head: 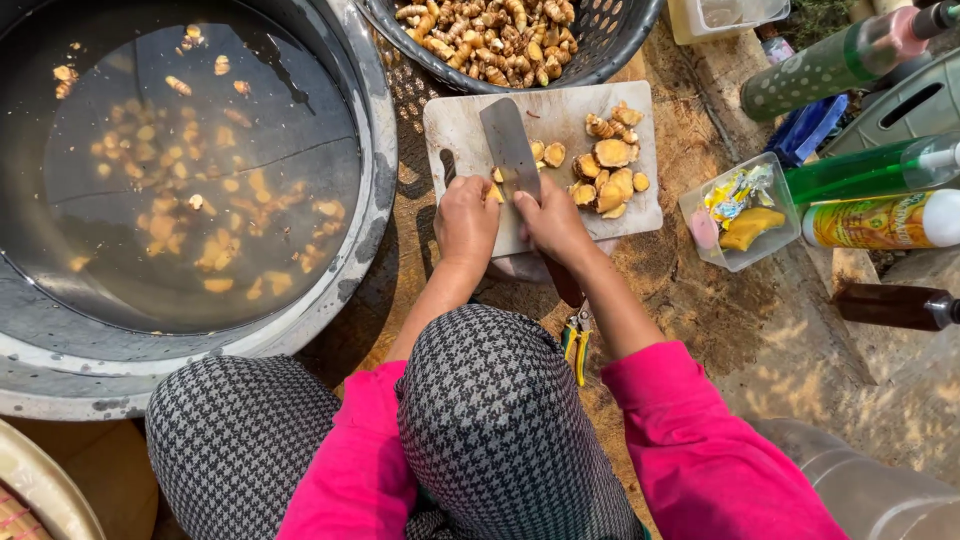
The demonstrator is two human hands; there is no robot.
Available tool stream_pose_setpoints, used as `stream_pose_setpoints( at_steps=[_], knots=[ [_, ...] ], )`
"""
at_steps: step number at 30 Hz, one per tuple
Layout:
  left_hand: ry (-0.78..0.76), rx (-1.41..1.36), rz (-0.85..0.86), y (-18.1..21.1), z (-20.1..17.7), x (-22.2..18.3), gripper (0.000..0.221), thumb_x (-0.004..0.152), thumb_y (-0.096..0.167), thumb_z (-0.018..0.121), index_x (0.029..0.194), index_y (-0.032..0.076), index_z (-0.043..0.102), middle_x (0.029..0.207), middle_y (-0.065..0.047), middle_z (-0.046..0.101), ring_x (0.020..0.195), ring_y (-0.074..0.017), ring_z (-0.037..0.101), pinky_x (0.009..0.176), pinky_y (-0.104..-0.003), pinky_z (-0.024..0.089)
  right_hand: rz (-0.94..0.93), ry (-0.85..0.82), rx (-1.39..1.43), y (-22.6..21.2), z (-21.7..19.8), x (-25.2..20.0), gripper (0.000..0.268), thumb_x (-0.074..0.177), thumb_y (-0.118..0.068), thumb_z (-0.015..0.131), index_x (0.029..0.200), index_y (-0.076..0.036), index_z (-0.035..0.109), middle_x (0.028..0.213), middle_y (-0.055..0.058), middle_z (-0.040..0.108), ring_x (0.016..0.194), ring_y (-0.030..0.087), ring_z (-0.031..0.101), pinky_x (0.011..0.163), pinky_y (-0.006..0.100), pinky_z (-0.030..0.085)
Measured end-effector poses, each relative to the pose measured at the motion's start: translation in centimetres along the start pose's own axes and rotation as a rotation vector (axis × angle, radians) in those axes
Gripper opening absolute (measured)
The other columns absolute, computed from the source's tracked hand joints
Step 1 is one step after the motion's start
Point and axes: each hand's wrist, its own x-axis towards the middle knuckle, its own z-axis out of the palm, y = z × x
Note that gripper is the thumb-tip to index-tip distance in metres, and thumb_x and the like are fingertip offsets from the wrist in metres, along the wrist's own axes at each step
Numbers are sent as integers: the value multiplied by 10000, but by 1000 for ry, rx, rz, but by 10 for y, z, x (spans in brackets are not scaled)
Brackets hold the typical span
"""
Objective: Chopping turmeric on a cutting board using a knife and placing slices in a bowl.
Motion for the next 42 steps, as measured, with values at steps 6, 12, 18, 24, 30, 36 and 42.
stream_pose_setpoints(
  at_steps=[6, 12, 18, 24, 30, 36, 42],
  knots=[
    [-39, 7, -61, -3, -14, 0, 185, 897, 116, 721, 1075, 91, 763, 965, -103, 708, 834, -285, 722, 752, -405, 575, 43, 15, 50, 9, -1, -34, 207, 989, -222, 601, 1084, -38, 590, 675, 213, 655, 565, 355, 653, 543, 496, 516],
    [-48, 73, 149, 12, -23, -3, 181, 829, 162, 789, 994, 91, 765, 973, -110, 685, 829, -314, 699, 723, -431, 551, -71, 88, -293, 7, -3, -46, 237, 1012, -252, 613, 997, -26, 545, 734, 279, 668, 735, 502, 664, 669, 601, 504],
    [-29, 119, 135, -13, -5, -7, 99, 858, 101, 740, 952, 105, 771, 967, -96, 679, 856, -318, 701, 756, -438, 558, -37, 115, -345, -1, -7, -51, 230, 1008, -261, 602, 1047, -45, 533, 721, 281, 667, 751, 517, 663, 695, 618, 505],
    [-38, 172, 141, 4, -15, -9, 118, 871, 182, 784, 923, 79, 759, 922, -121, 664, 857, -350, 674, 768, -471, 530, -78, 88, -313, -2, 6, -46, 209, 1004, -241, 593, 1051, -48, 528, 733, 268, 673, 745, 505, 668, 693, 607, 511],
    [-32, 127, 220, -6, -16, -19, 89, 789, 138, 771, 862, 87, 770, 898, -104, 669, 862, -336, 665, 791, -457, 529, -90, 120, -295, 12, 5, -50, 226, 1010, -223, 594, 1028, -13, 510, 751, 274, 670, 757, 507, 662, 702, 608, 505],
    [0, 101, 138, -4, -17, 0, 146, 877, 183, 786, 808, 66, 733, 885, -100, 658, 816, -325, 680, 748, -447, 544, -26, 60, -233, -15, -2, -53, 212, 1026, -212, 563, 1035, -9, 503, 749, 263, 675, 742, 479, 686, 684, 579, 523],
    [-55, 106, 88, 6, -9, 6, 95, 828, 143, 767, 838, 54, 738, 906, -126, 671, 833, -345, 683, 724, -464, 529, -65, 79, -245, -10, 12, -51, 202, 1026, -180, 566, 1037, 13, 505, 732, 273, 673, 749, 485, 685, 692, 577, 522]
  ],
)
